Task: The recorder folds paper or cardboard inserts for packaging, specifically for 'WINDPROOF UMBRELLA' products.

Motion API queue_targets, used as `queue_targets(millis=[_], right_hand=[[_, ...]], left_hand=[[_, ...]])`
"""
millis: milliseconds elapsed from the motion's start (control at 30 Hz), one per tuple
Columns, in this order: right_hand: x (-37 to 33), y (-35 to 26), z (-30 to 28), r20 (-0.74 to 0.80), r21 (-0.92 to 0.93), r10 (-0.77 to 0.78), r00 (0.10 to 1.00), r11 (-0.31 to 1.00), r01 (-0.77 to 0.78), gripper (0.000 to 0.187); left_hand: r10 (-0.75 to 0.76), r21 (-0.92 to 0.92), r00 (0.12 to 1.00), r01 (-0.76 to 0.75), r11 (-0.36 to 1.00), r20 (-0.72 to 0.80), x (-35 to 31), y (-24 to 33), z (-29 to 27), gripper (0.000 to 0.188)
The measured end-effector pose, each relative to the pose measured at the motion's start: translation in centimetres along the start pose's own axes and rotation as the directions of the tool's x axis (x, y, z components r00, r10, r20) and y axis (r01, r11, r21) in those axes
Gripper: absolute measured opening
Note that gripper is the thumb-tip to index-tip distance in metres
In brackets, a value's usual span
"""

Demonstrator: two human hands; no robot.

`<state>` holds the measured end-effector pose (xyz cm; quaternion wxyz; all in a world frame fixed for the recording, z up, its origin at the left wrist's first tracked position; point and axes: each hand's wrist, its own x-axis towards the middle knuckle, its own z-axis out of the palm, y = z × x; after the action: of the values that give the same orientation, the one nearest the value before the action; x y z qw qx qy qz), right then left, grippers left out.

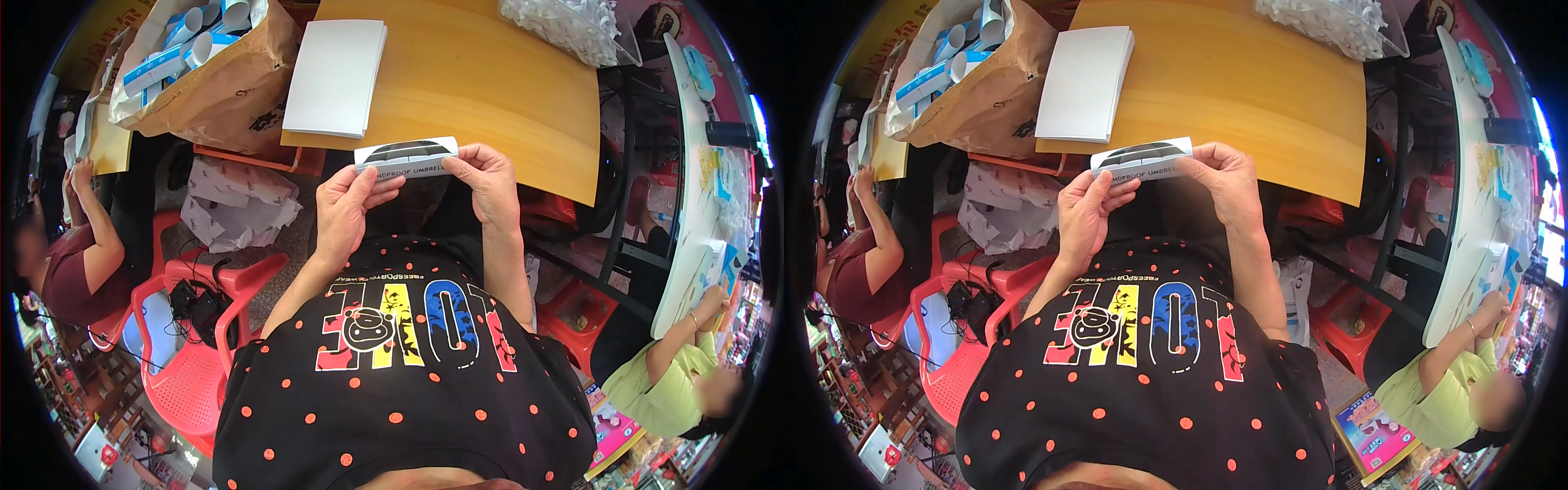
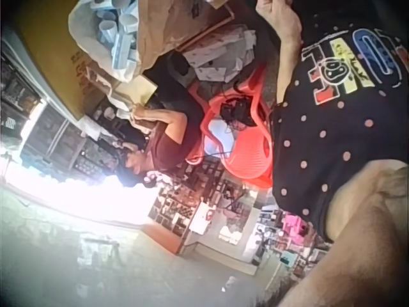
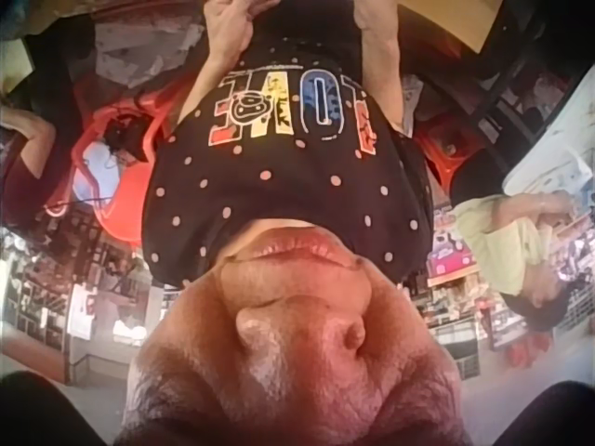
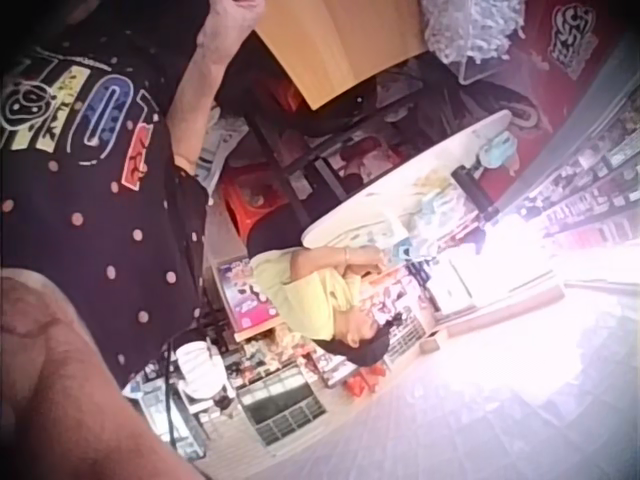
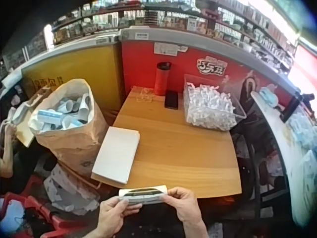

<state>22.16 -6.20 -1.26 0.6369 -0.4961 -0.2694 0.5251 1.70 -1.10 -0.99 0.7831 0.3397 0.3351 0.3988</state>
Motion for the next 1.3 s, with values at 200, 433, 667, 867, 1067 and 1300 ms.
queue_targets(millis=[200,433,667,867,1067,1300], right_hand=[[0.0,0.1,0.1,-0.011,-0.004,0.01,1.0,1.0,-0.01,0.009],[0.0,1.2,-0.3,-0.036,-0.007,0.014,0.999,1.0,-0.015,0.009],[-0.1,1.0,0.1,-0.028,-0.008,0.054,0.998,0.999,-0.054,0.008],[-0.1,1.0,0.6,-0.024,0.061,0.105,0.994,0.993,-0.103,0.008],[0.1,0.9,0.7,-0.026,0.043,0.103,0.994,0.994,-0.102,0.007],[0.2,1.0,0.4,-0.029,0.057,0.107,0.994,0.993,-0.105,0.007]], left_hand=[[-0.006,-0.002,1.0,0.006,1.0,-0.01,0.1,0.1,0.1,0.026],[0.019,0.018,1.0,-0.019,1.0,-0.013,0.4,0.0,0.1,0.025],[0.043,0.045,0.999,-0.042,0.998,-0.025,0.4,-0.1,-0.1,0.026],[-0.036,-0.043,0.999,0.035,0.998,-0.009,0.9,-0.2,-0.7,0.026],[-0.099,-0.103,0.995,0.099,0.99,0.004,1.2,-0.5,-1.1,0.025],[-0.082,-0.099,0.996,0.084,0.992,0.022,1.1,-0.7,-1.2,0.025]])
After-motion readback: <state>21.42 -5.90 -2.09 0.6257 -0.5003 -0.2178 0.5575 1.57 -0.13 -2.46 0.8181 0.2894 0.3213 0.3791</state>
